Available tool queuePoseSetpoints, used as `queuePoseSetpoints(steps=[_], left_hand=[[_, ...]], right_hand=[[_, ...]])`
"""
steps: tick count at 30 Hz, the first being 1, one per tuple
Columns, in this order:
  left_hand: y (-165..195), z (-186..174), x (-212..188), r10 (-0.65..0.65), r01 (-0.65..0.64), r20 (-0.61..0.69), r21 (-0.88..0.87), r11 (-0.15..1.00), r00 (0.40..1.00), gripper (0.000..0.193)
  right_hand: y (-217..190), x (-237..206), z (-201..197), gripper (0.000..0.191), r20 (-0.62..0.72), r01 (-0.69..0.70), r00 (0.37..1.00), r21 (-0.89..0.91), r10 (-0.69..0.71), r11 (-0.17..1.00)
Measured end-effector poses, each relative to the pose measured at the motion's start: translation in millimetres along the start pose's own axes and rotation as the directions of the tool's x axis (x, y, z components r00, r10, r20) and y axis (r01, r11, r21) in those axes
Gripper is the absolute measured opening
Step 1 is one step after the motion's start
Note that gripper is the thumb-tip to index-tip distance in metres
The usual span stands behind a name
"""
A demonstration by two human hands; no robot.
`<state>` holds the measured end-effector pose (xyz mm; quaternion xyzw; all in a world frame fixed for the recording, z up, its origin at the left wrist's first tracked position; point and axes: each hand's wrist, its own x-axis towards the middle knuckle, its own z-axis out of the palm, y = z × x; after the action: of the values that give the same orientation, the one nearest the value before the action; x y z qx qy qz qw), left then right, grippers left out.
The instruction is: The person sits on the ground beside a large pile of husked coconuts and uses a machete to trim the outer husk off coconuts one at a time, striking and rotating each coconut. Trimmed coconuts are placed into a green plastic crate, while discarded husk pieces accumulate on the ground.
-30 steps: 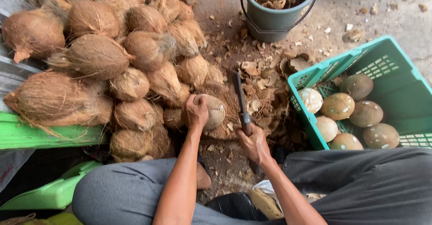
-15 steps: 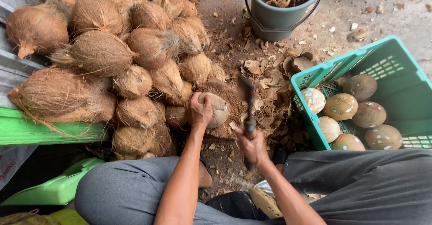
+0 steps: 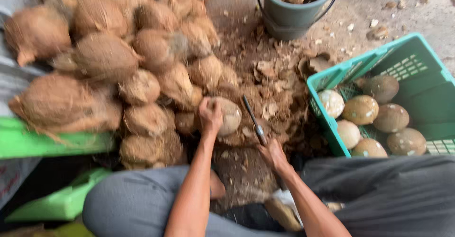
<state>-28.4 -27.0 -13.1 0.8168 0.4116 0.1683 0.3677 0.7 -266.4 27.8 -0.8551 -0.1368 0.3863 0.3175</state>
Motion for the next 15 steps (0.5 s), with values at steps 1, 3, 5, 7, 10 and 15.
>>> queuePoseSetpoints(steps=[1,3,5,7,10,15], left_hand=[[-2,2,2,0.139,-0.14,-0.04,-0.022,0.99,0.989,0.029],[-5,5,3,0.198,-0.199,-0.06,-0.004,0.98,0.978,0.029],[-7,9,3,-0.041,0.039,-0.028,-0.064,0.997,0.999,0.033],[-8,13,1,-0.026,0.031,-0.057,0.079,0.996,0.998,0.03],[-7,17,-1,0.16,-0.117,-0.182,0.227,0.967,0.97,0.029],[-5,14,8,0.108,-0.138,-0.121,-0.286,0.948,0.987,0.04]], right_hand=[[-1,3,-3,0.037,-0.082,0.051,0.996,0.033,-0.048,0.998],[-2,-3,-4,0.034,-0.175,0.09,0.982,0.078,-0.075,0.993],[-1,-12,-1,0.032,-0.097,0.049,0.995,0.309,-0.02,0.95],[1,-16,6,0.036,-0.099,0.099,0.993,0.423,-0.063,0.9],[9,-9,16,0.038,-0.059,0.073,0.997,0.399,-0.054,0.914],[20,5,4,0.056,-0.096,0.017,0.995,-0.005,-0.017,1.0]])
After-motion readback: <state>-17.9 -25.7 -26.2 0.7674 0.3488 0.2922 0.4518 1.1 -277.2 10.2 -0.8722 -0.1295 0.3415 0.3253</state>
